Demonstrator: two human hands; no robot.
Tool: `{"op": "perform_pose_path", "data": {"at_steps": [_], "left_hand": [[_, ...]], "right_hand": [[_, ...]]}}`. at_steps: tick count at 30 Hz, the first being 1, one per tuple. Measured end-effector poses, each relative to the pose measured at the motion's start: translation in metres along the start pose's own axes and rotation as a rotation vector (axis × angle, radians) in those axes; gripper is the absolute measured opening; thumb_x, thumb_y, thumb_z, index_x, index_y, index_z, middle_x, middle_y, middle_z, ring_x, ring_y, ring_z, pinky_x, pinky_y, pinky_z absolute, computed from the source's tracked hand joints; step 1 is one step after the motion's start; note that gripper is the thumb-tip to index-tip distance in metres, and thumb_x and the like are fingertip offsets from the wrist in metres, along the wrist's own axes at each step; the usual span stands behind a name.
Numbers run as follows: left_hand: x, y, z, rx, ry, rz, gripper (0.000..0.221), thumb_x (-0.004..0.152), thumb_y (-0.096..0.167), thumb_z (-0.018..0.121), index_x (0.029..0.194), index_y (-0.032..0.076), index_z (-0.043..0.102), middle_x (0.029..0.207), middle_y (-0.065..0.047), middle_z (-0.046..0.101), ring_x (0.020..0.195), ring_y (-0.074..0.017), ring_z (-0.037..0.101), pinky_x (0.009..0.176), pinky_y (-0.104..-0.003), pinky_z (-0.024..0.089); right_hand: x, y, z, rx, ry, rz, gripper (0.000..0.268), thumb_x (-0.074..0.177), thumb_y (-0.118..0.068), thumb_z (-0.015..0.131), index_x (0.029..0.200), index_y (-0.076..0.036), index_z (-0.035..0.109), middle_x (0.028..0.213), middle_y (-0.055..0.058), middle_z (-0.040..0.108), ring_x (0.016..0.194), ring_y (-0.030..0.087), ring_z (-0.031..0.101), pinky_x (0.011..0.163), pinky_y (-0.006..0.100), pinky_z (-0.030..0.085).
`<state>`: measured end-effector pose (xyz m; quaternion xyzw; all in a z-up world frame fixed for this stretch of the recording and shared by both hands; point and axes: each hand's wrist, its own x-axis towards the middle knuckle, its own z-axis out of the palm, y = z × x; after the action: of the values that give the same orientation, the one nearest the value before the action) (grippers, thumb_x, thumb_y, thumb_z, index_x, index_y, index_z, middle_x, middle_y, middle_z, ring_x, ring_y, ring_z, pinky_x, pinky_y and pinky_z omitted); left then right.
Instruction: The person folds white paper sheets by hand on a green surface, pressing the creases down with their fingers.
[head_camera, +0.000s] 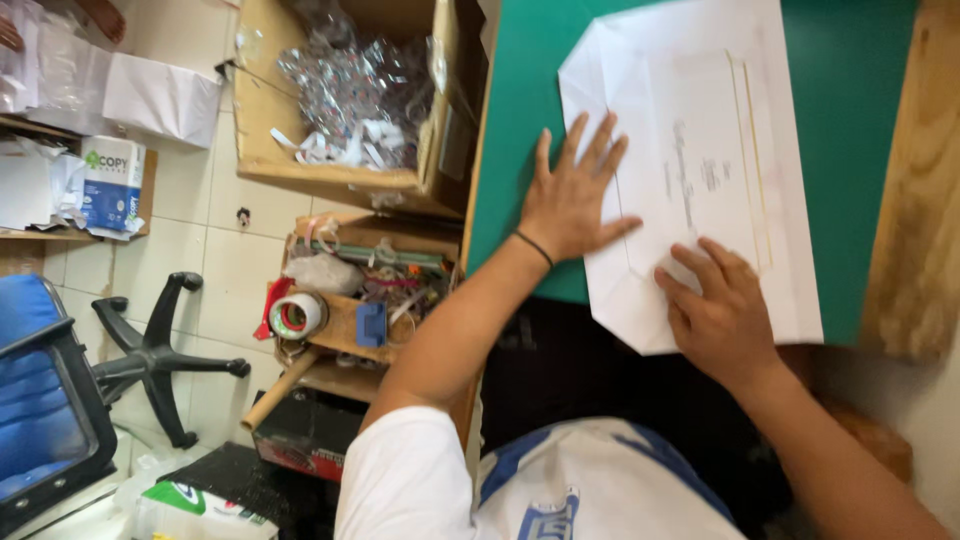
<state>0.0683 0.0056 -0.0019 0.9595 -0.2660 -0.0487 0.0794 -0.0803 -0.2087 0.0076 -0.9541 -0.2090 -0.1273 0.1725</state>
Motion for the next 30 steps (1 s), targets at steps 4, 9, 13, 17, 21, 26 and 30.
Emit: {"op": "perform_pose_path", "data": {"at_steps": [4,9,13,17,21,26,30], "left_hand": [[-0.001,0.001,-0.002,0.023,-0.014,0.013,0.102,0.085,0.079,0.055,0.162,0.015,0.030,0.171,-0.008,0.012,0.157,-0.0337,0.007,0.123,-0.069,0.011],[0.001,-0.002,-0.006,-0.009,-0.001,0.009,0.103,0.084,0.078,0.057,0.162,0.016,0.030,0.172,-0.005,0.012,0.159,-0.0318,0.007,0.124,-0.068,0.010],[0.000,-0.002,-0.001,-0.039,-0.008,-0.012,0.104,0.081,0.078,0.058,0.161,0.018,0.031,0.171,-0.005,0.013,0.158,-0.0304,0.008,0.125,-0.065,0.010],[0.005,-0.003,0.005,-0.023,-0.036,0.019,0.105,0.082,0.081,0.057,0.161,0.016,0.030,0.170,-0.007,0.011,0.157,-0.0328,0.006,0.125,-0.067,0.004],[0.008,0.003,0.000,-0.006,-0.033,0.079,0.107,0.084,0.081,0.057,0.163,0.016,0.026,0.173,-0.007,0.011,0.160,-0.0321,0.004,0.128,-0.066,0.002],[-0.074,0.022,-0.014,-0.134,-0.074,-0.273,0.154,0.051,0.085,0.078,0.159,-0.003,0.013,0.168,-0.028,0.003,0.156,-0.0419,-0.004,0.119,-0.071,-0.002],[-0.107,0.047,-0.020,-0.150,-0.160,-0.423,0.155,0.043,0.077,0.085,0.159,-0.002,0.018,0.169,-0.025,0.005,0.157,-0.0417,-0.002,0.118,-0.072,0.000]], "right_hand": [[0.113,0.084,0.077,-0.154,0.161,-0.097,0.029,0.102,-0.011,0.070,0.130,-0.016,0.071,0.140,0.013,0.064,0.139,0.042,0.053,0.108,0.057,0.043],[0.221,0.123,0.098,-0.163,0.152,-0.037,0.021,0.099,-0.012,0.064,0.115,-0.016,0.078,0.139,0.011,0.065,0.143,0.040,0.050,0.113,0.057,0.037],[0.136,0.086,0.066,-0.090,-0.009,-0.061,0.025,0.110,-0.017,0.066,0.131,-0.001,0.066,0.139,0.021,0.065,0.119,0.042,0.059,0.093,0.053,0.050],[-0.003,-0.019,0.008,-0.004,0.016,0.002,0.036,0.086,-0.015,0.071,0.122,-0.007,0.070,0.139,0.019,0.059,0.131,0.044,0.055,0.105,0.057,0.047],[-0.008,-0.036,-0.011,0.040,-0.031,0.062,0.027,0.087,-0.014,0.073,0.113,-0.014,0.075,0.134,0.010,0.061,0.136,0.038,0.052,0.112,0.052,0.043],[0.030,-0.029,0.023,0.052,-0.083,-0.054,0.030,0.080,-0.018,0.073,0.110,-0.015,0.075,0.133,0.008,0.063,0.138,0.036,0.050,0.116,0.057,0.036],[0.131,0.035,0.121,-0.370,0.080,-0.214,0.031,0.096,-0.017,0.066,0.125,-0.010,0.073,0.129,0.006,0.063,0.140,0.030,0.049,0.122,0.072,0.015]]}}
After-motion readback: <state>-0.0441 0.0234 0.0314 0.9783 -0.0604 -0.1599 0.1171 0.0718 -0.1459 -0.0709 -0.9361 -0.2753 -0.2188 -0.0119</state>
